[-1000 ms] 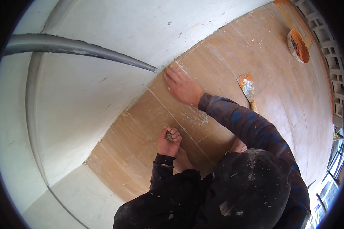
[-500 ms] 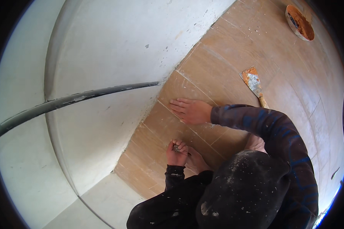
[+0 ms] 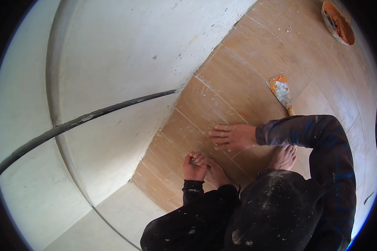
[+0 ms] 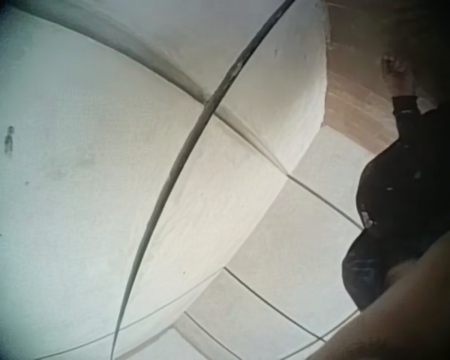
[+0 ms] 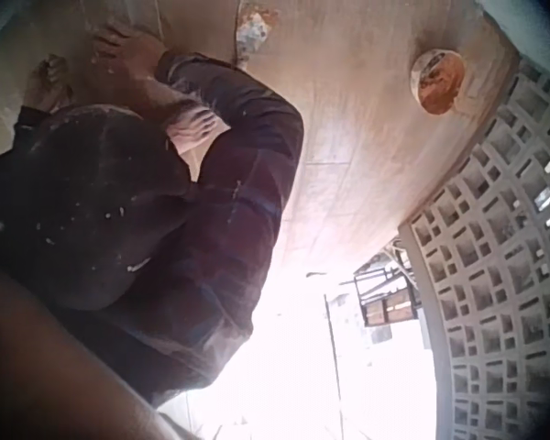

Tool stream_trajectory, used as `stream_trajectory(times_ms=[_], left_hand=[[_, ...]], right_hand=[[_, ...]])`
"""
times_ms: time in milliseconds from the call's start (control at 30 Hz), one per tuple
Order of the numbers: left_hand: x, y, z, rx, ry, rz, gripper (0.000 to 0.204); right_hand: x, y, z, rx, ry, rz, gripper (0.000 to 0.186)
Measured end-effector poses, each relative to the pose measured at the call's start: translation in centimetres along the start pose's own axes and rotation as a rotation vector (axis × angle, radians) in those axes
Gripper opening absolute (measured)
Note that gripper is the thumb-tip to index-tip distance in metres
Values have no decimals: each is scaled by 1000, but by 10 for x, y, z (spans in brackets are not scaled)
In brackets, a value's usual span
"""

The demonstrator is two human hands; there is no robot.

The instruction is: The person spreads a brown paste between floor tiles using a putty knife and scrapes excess dried material from the floor and wall base, eventually picking up small debris by hand.

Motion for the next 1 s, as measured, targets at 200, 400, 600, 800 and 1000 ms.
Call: stream_trajectory(times_ms=[200, 400, 600, 800, 1000], left_hand=[[-5, 2, -8, -5, -19, -11, 21], [-11, 9, -9, -27, 14, 6, 18], [-5, -1, -4, -47, 80, 17, 19], [2, -5, 9, -38, 88, 112, 18], [17, -4, 33, -47, 68, 290, 24]], right_hand=[[-37, 19, 30, -85, -127, -143, 65], [-19, 12, 31, -117, -329, -341, 47], [23, 24, 6, 137, -348, -238, 24], [32, 35, 2, 150, -428, -148, 15], [21, 35, -8, 124, -593, -31, 12]])
Point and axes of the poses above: each hand's wrist, its own z-axis towards the middle knuckle, its own y-axis out of the back of the hand, x = y × z, the point moved 5 cm from there along z, towards the middle knuckle, and after that the axes turned 9 degrees about -x, right-handed, at the moved point
